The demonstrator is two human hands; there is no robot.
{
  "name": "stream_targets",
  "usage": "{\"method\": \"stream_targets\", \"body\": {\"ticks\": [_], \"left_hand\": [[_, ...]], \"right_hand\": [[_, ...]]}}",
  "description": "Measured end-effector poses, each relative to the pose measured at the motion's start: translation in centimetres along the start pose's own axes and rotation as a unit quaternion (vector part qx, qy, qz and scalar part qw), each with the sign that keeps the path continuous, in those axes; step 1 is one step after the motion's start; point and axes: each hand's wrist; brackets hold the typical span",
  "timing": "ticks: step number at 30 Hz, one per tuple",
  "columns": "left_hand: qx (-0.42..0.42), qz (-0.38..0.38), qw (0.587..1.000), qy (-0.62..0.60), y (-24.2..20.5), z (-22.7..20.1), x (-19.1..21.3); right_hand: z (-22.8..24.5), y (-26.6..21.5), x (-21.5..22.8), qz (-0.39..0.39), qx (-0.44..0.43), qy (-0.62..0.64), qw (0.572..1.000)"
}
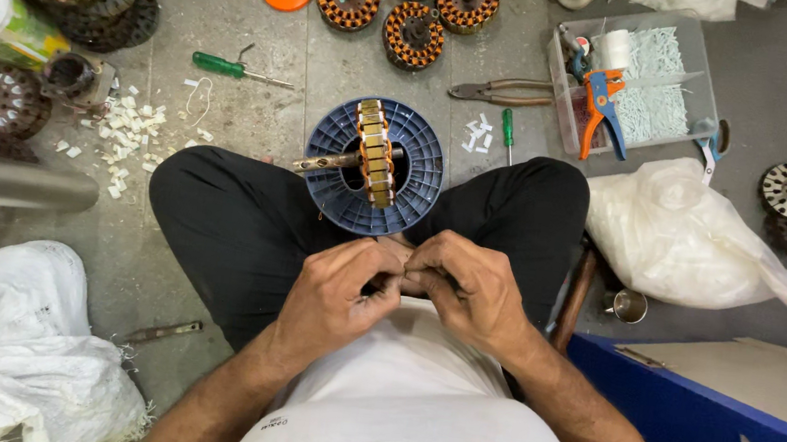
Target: The person inserts small white plastic spacers into the slots of a copper-wound motor stator using a green-handled screwdriver. They repeatedly pick up spacers, place them into the slots, and press them down to secure them.
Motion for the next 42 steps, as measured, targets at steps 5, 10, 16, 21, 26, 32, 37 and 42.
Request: {"method": "stream_targets", "body": {"ticks": [5, 10, 16, 21, 26, 32, 37, 42], "left_hand": [[0.058, 0.0, 0.994, -0.095, 0.9, 0.6, 0.9], [-0.034, -0.078, 0.996, -0.019, 3.5, 1.9, 3.7], [-0.041, -0.041, 0.997, 0.053, 6.7, 4.5, 7.2], [0.02, 0.044, 0.998, -0.027, 7.0, 5.6, 7.5], [0.038, 0.045, 0.998, -0.032, 7.1, 6.3, 7.5], [0.001, 0.01, 1.0, 0.004, 7.0, 6.6, 6.8], [-0.024, -0.007, 1.0, -0.003, 7.0, 6.9, 6.6], [-0.043, -0.014, 0.999, 0.007, 7.0, 7.2, 6.5]], "right_hand": [[0.0, 0.9, 0.2, -0.019, -0.03, 0.039, 0.999], [-0.6, 3.8, 1.3, -0.06, -0.039, 0.026, 0.997], [-0.8, 7.7, 2.2, -0.02, -0.095, -0.019, 0.995], [-1.0, 9.4, 2.6, 0.027, -0.098, 0.002, 0.995], [-1.0, 10.7, 2.8, 0.054, -0.053, -0.062, 0.995], [-0.5, 11.6, 3.1, 0.079, -0.034, -0.114, 0.99], [-0.1, 12.3, 3.5, 0.106, -0.039, -0.154, 0.982], [0.2, 13.0, 3.7, 0.123, -0.037, -0.195, 0.972]]}}
Point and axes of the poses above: each hand's wrist, its own y-axis towards the middle knuckle, its own x-axis out of the back of the hand, z = x × y, and after that the axes turned 13 degrees about -y, right-handed
